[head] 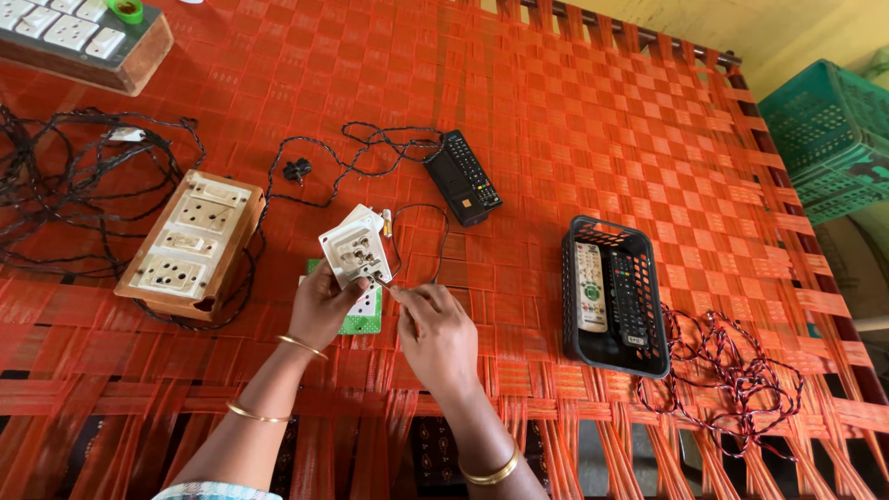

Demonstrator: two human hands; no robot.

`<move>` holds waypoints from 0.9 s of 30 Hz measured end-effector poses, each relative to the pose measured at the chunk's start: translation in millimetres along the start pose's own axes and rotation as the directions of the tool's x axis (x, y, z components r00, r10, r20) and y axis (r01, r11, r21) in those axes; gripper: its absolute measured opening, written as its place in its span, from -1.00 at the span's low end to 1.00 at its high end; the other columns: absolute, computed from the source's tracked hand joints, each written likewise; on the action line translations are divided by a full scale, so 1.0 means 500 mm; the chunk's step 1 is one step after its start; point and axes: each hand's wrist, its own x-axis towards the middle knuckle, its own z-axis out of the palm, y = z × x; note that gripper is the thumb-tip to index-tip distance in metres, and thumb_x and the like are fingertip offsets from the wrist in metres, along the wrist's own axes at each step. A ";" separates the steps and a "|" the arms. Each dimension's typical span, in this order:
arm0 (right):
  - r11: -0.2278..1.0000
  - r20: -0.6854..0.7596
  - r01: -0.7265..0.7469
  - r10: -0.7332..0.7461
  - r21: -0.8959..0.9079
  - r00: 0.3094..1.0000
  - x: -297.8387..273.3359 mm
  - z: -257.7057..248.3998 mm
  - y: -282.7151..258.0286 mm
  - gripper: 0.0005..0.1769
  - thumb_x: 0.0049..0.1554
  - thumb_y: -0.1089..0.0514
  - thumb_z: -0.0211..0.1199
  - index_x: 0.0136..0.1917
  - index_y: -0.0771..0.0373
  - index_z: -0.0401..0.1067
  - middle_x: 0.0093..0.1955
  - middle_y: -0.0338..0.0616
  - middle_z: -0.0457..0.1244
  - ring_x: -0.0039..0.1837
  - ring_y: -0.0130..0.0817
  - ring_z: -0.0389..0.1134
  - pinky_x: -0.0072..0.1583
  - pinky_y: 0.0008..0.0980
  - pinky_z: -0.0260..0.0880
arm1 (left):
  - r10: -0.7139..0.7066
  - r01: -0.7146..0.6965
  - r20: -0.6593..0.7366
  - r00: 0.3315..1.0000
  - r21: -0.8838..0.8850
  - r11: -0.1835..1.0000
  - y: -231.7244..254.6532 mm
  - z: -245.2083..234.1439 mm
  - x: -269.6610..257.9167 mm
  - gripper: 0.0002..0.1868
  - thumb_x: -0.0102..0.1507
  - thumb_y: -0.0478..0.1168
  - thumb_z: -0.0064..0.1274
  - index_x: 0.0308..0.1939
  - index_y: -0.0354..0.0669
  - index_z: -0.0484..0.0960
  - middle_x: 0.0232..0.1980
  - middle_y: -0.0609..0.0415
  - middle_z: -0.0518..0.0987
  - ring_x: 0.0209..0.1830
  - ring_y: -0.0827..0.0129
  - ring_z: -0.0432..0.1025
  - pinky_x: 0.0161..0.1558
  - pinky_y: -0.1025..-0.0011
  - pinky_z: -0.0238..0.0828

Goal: The person assembles an electrical switchboard while sitting on a woven bed. They insert sockets and switches into a plastic plate and use a screwdriver to secure the components and wiring.

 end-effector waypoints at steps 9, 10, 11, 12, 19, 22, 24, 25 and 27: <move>1.000 0.033 -0.002 0.003 -0.026 0.999 -0.004 0.010 0.015 -0.69 0.05 0.30 0.35 0.09 0.09 0.60 0.01 -0.23 0.34 -0.01 -0.27 0.44 -0.03 -0.29 0.51 | -0.020 0.020 -0.010 1.000 -0.026 0.999 -0.009 0.001 0.000 -0.69 0.30 -0.33 0.15 0.12 -0.28 0.51 -0.09 0.17 0.63 -0.18 0.63 0.47 -0.17 0.56 0.46; 1.000 0.042 -0.001 0.002 -0.027 0.999 -0.005 0.012 0.016 -0.68 0.06 0.30 0.35 0.09 0.09 0.60 0.01 -0.23 0.34 -0.01 -0.28 0.43 -0.03 -0.30 0.51 | -0.028 0.028 -0.014 1.000 -0.012 1.000 -0.008 0.001 0.000 -0.68 0.30 -0.34 0.15 0.12 -0.28 0.51 -0.09 0.17 0.63 -0.19 0.63 0.47 -0.18 0.56 0.45; 1.000 0.037 -0.004 0.005 -0.028 0.999 -0.006 0.014 0.017 -0.68 0.05 0.30 0.35 0.09 0.09 0.60 0.01 -0.23 0.33 -0.01 -0.28 0.44 -0.02 -0.29 0.51 | -0.016 0.016 -0.002 1.000 -0.026 1.000 -0.007 0.002 0.001 -0.69 0.31 -0.34 0.14 0.12 -0.28 0.51 -0.09 0.17 0.64 -0.18 0.63 0.47 -0.17 0.56 0.46; 1.000 0.032 -0.005 0.006 -0.030 0.999 -0.006 0.016 0.018 -0.68 0.04 0.30 0.35 0.08 0.08 0.60 0.01 -0.24 0.33 0.00 -0.28 0.44 -0.02 -0.29 0.51 | -0.004 0.004 0.009 1.000 -0.039 0.999 -0.006 0.002 0.001 -0.69 0.32 -0.34 0.13 0.12 -0.29 0.51 -0.08 0.17 0.64 -0.16 0.63 0.47 -0.16 0.56 0.46; 0.999 0.022 0.020 -0.019 -0.041 1.000 -0.007 0.019 0.022 -0.67 0.04 0.30 0.35 0.08 0.08 0.60 0.03 -0.26 0.32 0.02 -0.30 0.44 0.00 -0.30 0.51 | -0.005 0.006 0.015 1.000 -0.084 0.996 0.007 0.008 -0.002 -0.67 0.31 -0.36 0.12 0.15 -0.28 0.49 -0.04 0.16 0.64 -0.11 0.62 0.49 -0.10 0.56 0.48; 0.998 0.001 0.047 -0.047 -0.036 0.999 -0.007 0.023 0.019 -0.68 0.06 0.31 0.34 0.09 0.09 0.60 0.03 -0.26 0.32 0.01 -0.31 0.44 0.02 -0.31 0.51 | -0.012 0.013 0.021 1.000 -0.084 0.996 0.008 0.008 -0.002 -0.68 0.31 -0.37 0.11 0.14 -0.28 0.50 -0.04 0.16 0.64 -0.11 0.62 0.50 -0.09 0.55 0.49; 0.997 0.004 0.065 -0.064 -0.044 0.998 -0.007 0.022 0.019 -0.67 0.06 0.32 0.34 0.10 0.09 0.59 0.03 -0.25 0.31 0.01 -0.30 0.43 0.03 -0.30 0.51 | -0.007 0.009 0.025 1.000 -0.055 0.998 0.004 0.008 -0.001 -0.69 0.31 -0.37 0.12 0.13 -0.28 0.51 -0.05 0.16 0.64 -0.13 0.61 0.49 -0.10 0.55 0.48; 0.996 0.006 0.073 -0.073 -0.049 0.997 -0.007 0.021 0.019 -0.67 0.05 0.33 0.34 0.10 0.10 0.59 0.03 -0.25 0.31 0.01 -0.30 0.43 0.04 -0.30 0.51 | -0.005 0.006 0.027 1.000 -0.040 0.999 0.002 0.007 -0.002 -0.70 0.32 -0.37 0.12 0.13 -0.29 0.51 -0.06 0.15 0.64 -0.14 0.61 0.48 -0.11 0.55 0.48; 0.993 -0.022 0.097 -0.098 -0.073 0.995 -0.007 0.023 0.019 -0.68 0.06 0.30 0.34 0.09 0.08 0.59 0.02 -0.25 0.32 0.01 -0.29 0.43 0.03 -0.30 0.51 | 0.000 0.000 0.022 1.000 -0.014 1.000 0.000 0.006 -0.002 -0.71 0.31 -0.37 0.13 0.12 -0.28 0.52 -0.06 0.15 0.64 -0.14 0.60 0.49 -0.12 0.55 0.48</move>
